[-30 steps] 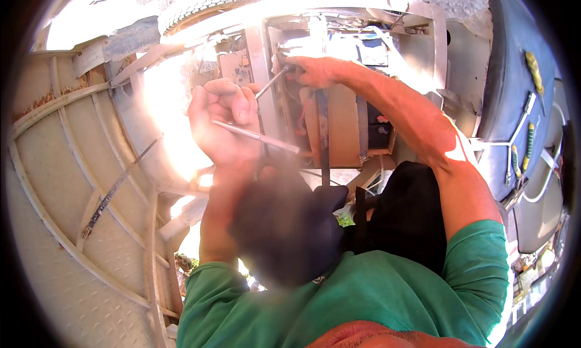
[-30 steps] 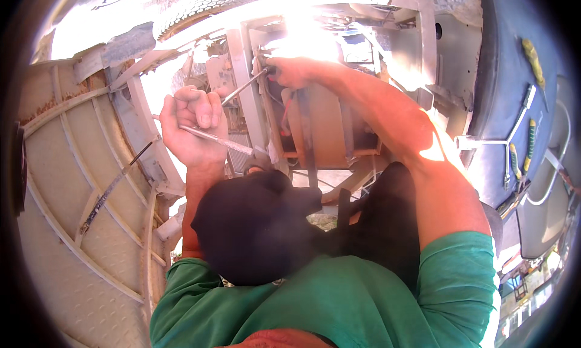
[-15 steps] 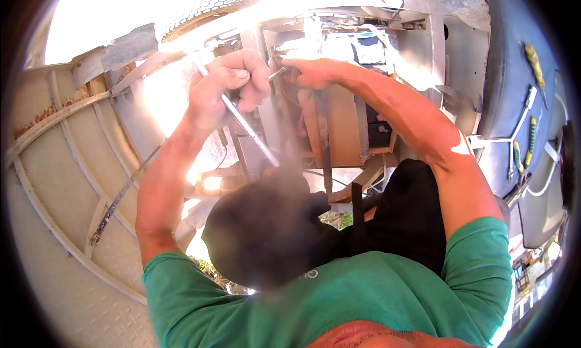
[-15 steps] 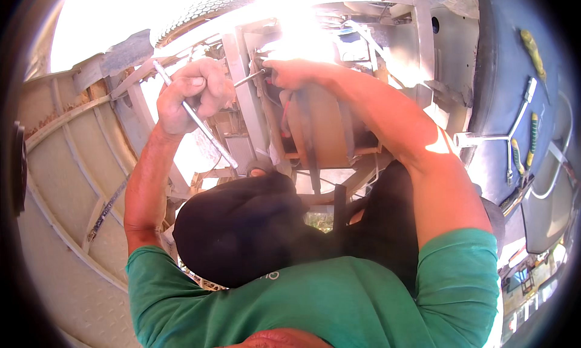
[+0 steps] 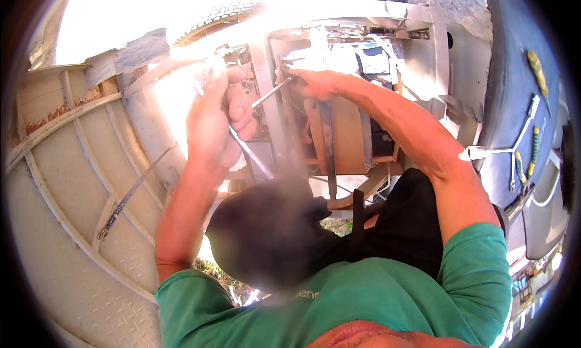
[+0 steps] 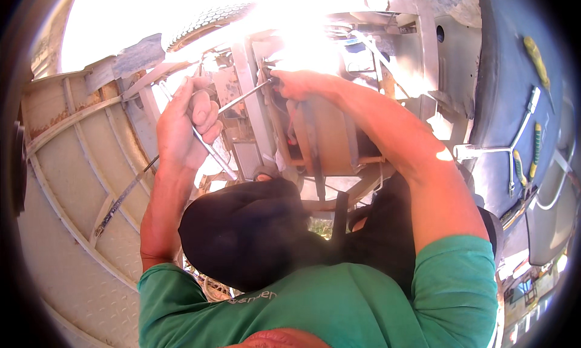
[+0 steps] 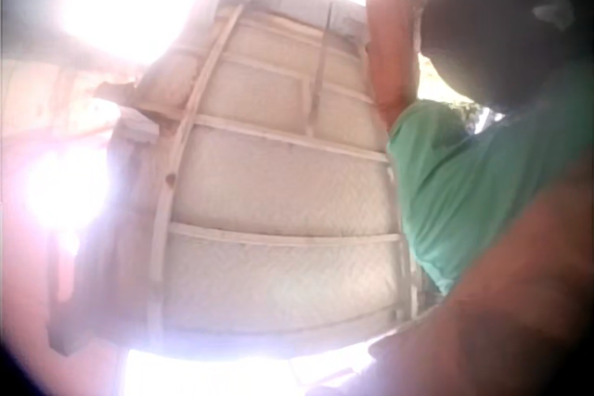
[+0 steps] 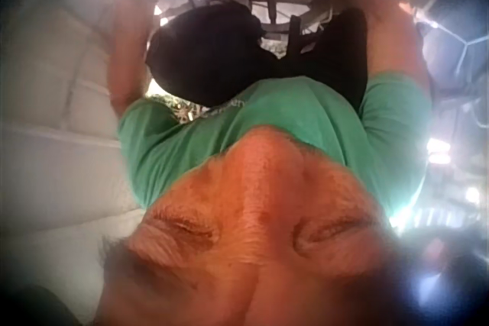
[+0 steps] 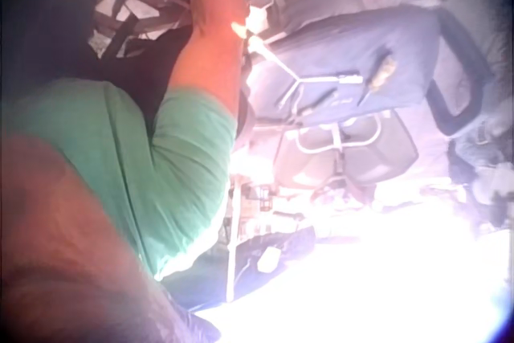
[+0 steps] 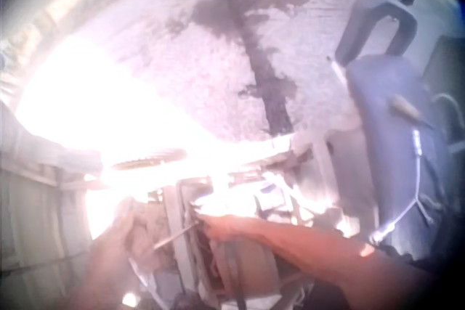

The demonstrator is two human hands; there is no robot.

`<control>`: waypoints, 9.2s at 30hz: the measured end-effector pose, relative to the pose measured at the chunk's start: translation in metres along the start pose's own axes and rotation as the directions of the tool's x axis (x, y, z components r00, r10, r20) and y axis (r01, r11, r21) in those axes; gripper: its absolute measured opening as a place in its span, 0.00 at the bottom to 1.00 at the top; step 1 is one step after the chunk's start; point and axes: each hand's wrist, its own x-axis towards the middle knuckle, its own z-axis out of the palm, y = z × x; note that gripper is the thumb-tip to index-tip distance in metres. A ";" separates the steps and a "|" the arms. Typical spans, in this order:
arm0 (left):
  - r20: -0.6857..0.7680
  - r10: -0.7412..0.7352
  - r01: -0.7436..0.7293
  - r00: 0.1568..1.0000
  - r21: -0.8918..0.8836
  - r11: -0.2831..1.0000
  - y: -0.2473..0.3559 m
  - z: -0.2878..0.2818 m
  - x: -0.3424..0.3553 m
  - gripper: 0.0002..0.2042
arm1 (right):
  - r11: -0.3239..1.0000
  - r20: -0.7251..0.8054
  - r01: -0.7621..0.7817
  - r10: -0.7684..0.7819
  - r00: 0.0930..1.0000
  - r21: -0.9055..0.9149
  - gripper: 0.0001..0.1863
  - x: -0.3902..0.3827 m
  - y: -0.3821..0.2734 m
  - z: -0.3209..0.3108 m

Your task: The person works on the internal components of a motorized tricycle using a cross wrench and pliers.

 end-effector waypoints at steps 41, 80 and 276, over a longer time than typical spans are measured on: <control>0.329 -0.114 -0.127 0.937 0.628 0.768 0.028 -0.017 0.025 0.15 | 0.997 0.069 -0.070 0.069 0.995 0.018 0.39 -0.007 -0.005 -0.010; 0.270 -0.098 -0.083 0.958 0.588 0.805 0.027 -0.013 0.016 0.17 | 0.999 -0.011 -0.041 0.041 0.999 -0.003 0.38 -0.009 -0.009 -0.010; 0.080 0.277 -0.218 0.958 -0.427 0.878 -0.108 -0.139 -0.044 0.11 | 0.759 -0.175 -0.302 0.247 0.953 -0.576 0.16 0.057 -0.037 -0.019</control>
